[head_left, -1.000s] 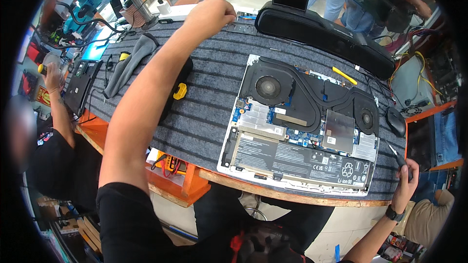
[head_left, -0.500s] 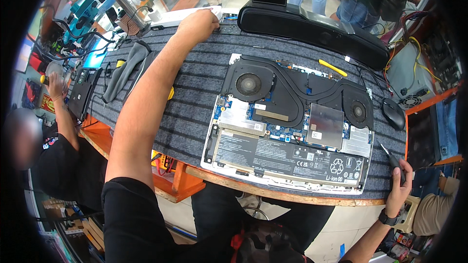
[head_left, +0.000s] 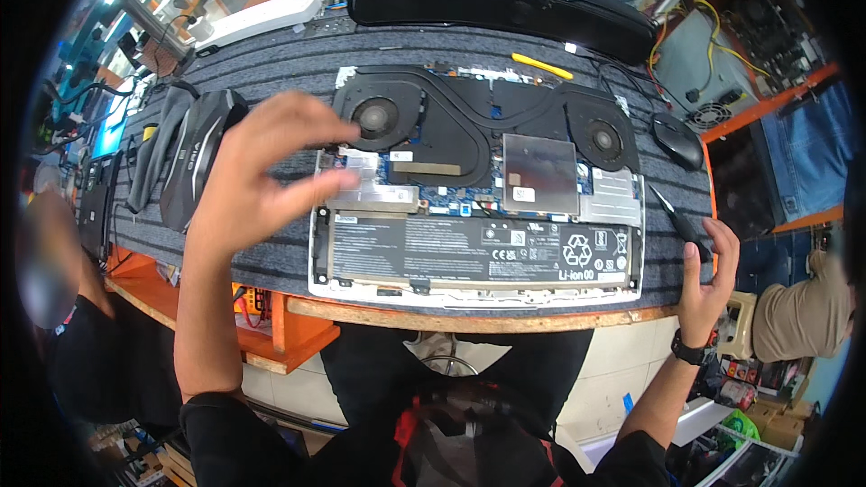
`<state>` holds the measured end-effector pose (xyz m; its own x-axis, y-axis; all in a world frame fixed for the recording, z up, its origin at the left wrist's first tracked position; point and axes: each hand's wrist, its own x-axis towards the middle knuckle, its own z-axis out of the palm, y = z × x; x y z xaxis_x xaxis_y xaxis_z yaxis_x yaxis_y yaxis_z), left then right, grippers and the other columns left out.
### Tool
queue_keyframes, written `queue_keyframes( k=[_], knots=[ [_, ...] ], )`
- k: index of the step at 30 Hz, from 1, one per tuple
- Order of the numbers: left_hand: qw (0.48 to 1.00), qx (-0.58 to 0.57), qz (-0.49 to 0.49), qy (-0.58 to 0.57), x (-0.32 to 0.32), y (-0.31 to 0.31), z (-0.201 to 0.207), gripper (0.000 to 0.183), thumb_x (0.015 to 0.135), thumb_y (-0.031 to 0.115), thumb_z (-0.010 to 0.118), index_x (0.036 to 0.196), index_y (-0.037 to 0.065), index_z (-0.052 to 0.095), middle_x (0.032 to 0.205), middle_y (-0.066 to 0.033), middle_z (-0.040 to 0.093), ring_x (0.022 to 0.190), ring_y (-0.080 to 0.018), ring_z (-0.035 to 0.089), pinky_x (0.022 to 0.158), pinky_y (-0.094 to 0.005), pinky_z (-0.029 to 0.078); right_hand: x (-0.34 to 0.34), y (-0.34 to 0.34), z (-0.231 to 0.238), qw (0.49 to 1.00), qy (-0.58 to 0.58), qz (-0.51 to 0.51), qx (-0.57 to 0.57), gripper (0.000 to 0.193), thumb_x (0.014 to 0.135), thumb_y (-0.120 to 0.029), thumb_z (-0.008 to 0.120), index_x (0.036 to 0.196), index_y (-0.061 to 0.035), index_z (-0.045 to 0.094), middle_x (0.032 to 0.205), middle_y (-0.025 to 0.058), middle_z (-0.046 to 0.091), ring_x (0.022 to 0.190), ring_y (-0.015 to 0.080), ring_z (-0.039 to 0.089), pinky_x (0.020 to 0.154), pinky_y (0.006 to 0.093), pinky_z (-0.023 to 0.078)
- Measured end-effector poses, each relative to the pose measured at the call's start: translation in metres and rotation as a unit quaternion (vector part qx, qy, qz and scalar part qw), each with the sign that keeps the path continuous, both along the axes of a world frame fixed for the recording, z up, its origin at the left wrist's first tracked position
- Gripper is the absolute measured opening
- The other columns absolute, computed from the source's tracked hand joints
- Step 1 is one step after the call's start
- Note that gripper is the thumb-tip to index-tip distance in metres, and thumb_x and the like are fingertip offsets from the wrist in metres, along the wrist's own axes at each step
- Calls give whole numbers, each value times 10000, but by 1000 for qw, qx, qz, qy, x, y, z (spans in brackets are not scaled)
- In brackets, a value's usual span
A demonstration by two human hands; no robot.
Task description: The person works on a disassembled laptop placed on a workbench. They use a screwdriver to remove screws from the laptop's internal components and a small brush to clean dust from the motherboard and battery area. The person also handles a computer mouse and a screwdriver set during the process.
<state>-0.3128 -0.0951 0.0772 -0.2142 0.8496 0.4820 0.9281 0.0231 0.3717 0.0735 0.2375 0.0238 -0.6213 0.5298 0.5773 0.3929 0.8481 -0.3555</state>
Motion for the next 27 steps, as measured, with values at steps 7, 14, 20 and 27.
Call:
queue_keyframes(
  k=[7,14,20,27],
  knots=[
    [990,-113,-87,18,28,-17,8,595,666,407,925,1097,48,727,1130,-89,706,1031,-310,665,891,-419,484,-52,-52,36,963,-118,239,-33,557,709,-271,894,1197,-66,719,1175,105,661,1092,308,599,954,423,425],
    [984,-150,-91,8,69,-2,-5,623,681,353,910,1187,63,695,1250,-75,669,1129,-292,630,969,-420,465,-78,-66,44,936,-212,280,-4,726,692,-340,908,1321,-87,649,1225,67,613,1105,278,580,959,424,415],
    [978,-192,-76,4,73,0,-13,534,736,242,863,1216,85,689,1354,-87,624,1188,-308,611,1008,-439,462,-81,-61,45,923,-252,290,6,664,745,-309,878,1321,-74,648,1230,67,615,1101,270,580,918,405,429],
    [980,-180,-78,18,68,-1,-9,528,729,206,856,1215,88,689,1363,-81,630,1183,-301,615,1009,-441,461,-92,-53,58,901,-285,324,39,621,782,-363,841,1273,-31,652,1168,86,604,1095,281,579,923,405,444]
  ],
)
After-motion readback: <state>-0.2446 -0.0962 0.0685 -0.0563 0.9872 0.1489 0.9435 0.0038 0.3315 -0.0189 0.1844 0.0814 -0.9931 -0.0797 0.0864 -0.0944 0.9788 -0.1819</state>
